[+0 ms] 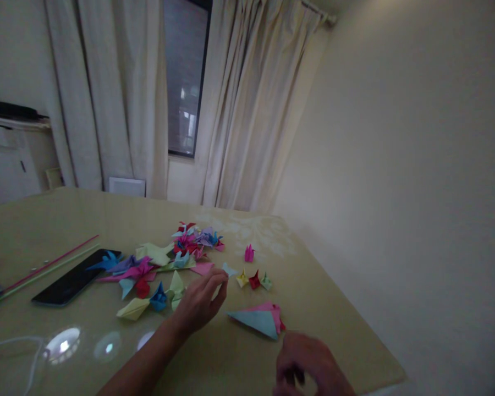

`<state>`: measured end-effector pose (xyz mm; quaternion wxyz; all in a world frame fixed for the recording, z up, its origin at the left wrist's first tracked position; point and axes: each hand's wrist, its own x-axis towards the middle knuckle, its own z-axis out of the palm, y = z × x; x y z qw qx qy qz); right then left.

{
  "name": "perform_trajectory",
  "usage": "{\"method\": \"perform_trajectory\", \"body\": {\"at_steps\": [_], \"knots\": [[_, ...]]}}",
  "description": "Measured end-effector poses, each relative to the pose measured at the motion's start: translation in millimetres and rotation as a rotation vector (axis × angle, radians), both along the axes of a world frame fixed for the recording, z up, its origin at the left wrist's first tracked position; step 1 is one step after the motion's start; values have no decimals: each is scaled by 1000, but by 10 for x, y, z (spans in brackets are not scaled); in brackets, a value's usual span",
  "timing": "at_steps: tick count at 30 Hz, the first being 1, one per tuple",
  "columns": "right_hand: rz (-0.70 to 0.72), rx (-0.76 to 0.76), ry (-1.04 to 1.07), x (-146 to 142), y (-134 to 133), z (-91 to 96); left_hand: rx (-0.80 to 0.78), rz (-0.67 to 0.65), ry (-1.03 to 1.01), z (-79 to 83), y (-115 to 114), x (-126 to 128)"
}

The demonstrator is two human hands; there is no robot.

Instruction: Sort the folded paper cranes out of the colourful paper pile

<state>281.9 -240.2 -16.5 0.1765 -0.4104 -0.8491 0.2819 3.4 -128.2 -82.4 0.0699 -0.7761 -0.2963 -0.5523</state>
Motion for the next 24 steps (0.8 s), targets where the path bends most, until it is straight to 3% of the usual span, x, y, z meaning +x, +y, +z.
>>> {"method": "perform_trajectory", "body": {"at_steps": [2, 4, 7, 9, 14, 18, 24], "knots": [[-202, 279, 148, -76, 480, -11, -39, -40, 0, -43, -17, 17], [-254, 490, 278, -175, 965, -43, -123, -72, -46, -85, -33, 41], [-45, 519, 172, -272, 1520, -153, -322, -120, -201, -131, -42, 96], [57, 510, 102, -288, 1710, -284, -493, -165, -353, -151, -27, 127], [7, 520, 288, -237, 1729, -650, -870, -291, -649, -179, 53, 136], [-25, 342, 348, -151, 1644, -718, -890, -190, -586, -225, 49, 133], [-118, 67, 431, -59, 1653, -620, -917, -90, -356, -281, -8, 117]]}}
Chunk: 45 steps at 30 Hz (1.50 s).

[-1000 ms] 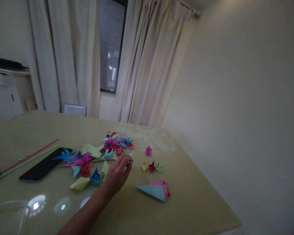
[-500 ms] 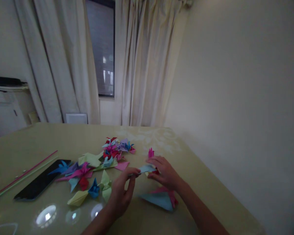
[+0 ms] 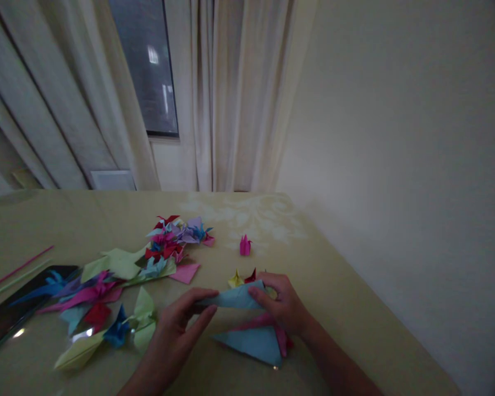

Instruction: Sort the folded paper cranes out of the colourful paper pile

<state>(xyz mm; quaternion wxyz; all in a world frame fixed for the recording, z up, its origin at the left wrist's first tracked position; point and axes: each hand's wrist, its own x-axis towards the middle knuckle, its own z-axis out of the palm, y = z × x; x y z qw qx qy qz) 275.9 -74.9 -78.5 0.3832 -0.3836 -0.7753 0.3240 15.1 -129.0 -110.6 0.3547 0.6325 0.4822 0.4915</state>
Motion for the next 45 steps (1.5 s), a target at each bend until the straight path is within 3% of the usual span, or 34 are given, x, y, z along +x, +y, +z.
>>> {"method": "perform_trajectory", "body": {"at_steps": [9, 16, 19, 24, 29, 36, 40, 45], "knots": [[16, -143, 51, 78, 34, 81, 250, 20, 217, 35, 15, -27], [103, -199, -71, 290, 128, 169, 253, -14, 298, 36, -33, 0], [53, -194, -55, 372, 163, 183, 233, -85, 323, 68, -51, 36], [-41, -184, 8, 388, 189, 150, 223, -199, 342, 21, -91, 70], [-62, -191, 15, 354, 206, 103, 402, -224, 411, -103, -131, 20], [-70, -204, 24, 334, 223, 43, 539, -238, 580, -135, -137, -35], [-73, -204, 9, 323, 229, -7, 553, -167, 582, -129, -159, 9], [-84, -221, -8, 301, 247, -55, 523, -276, 690, -95, -87, 31]]}}
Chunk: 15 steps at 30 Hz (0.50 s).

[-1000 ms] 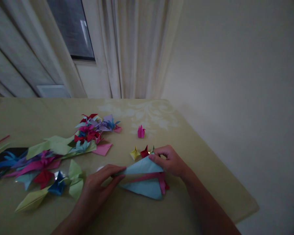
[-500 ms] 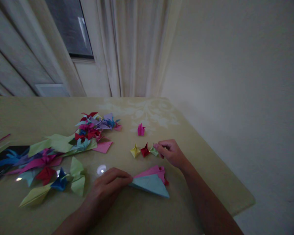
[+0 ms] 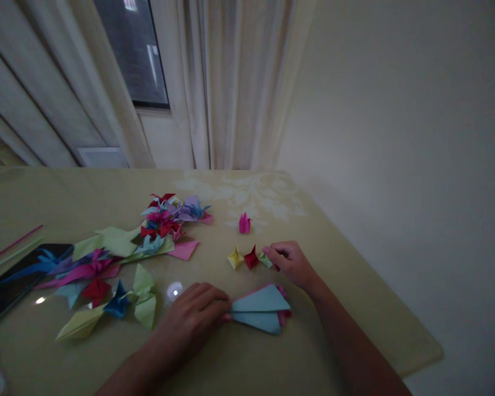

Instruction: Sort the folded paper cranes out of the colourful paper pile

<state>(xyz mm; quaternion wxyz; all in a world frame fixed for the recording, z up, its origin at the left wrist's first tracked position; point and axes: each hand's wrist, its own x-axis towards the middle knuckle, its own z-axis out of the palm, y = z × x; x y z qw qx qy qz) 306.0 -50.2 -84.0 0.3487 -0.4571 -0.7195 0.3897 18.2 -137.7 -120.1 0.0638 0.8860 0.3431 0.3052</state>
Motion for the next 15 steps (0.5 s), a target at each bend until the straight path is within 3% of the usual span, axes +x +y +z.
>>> {"method": "perform_trajectory", "body": {"at_steps": [2, 7, 9, 13, 15], "knots": [[-9, 0, -3, -8, 7, -1, 1, 107, 14, -38, 74, -83], [1, -2, -22, -40, 17, -13, 17, 589, 164, -220, 291, -432], [13, -7, -34, -57, 18, -27, -45, 591, 198, -255, 333, -502], [15, 12, -36, -73, 18, -49, -166, 442, 130, -247, 321, -469], [8, 20, -19, -68, 18, -51, -158, 472, 113, -246, 308, -442]]}}
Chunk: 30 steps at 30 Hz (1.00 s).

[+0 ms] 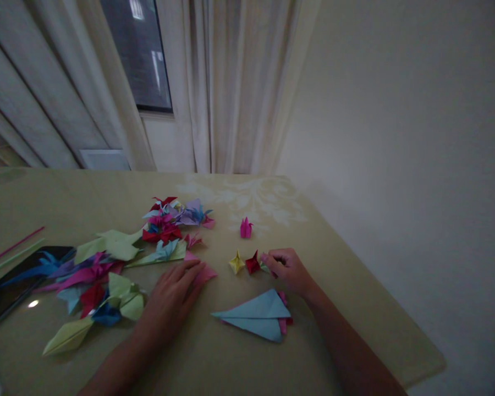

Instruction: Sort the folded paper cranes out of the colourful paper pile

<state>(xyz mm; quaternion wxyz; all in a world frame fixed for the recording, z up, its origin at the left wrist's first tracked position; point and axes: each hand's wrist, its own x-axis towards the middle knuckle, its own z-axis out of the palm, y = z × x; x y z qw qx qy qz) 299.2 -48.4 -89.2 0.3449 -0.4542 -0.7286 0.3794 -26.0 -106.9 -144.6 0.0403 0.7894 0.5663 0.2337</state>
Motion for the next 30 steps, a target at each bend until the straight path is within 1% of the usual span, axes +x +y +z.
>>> {"method": "perform_trajectory", "body": {"at_steps": [2, 4, 9, 13, 19, 22, 27, 30], "knots": [[-20, 11, 20, 11, 0, 0, 16, 59, 31, -9, 0, -2], [-55, 30, 34, 23, 1, -1, 8, 81, 60, -17, 9, -22], [-104, 74, 67, 40, 16, -14, -5, 27, 41, 3, 21, -36], [-114, 83, 82, 40, 24, -21, 9, 26, 9, 39, 19, -24], [-120, 87, 75, 37, 25, -30, 12, -12, -75, 141, 5, -10], [-117, 87, 70, 34, 31, -40, 30, -20, -232, 223, -22, 35], [-115, 86, 68, 24, 29, -53, 7, 104, -639, 309, -33, 55], [-119, 85, 60, 26, 26, -51, -15, 110, -812, 330, -18, 29]]}}
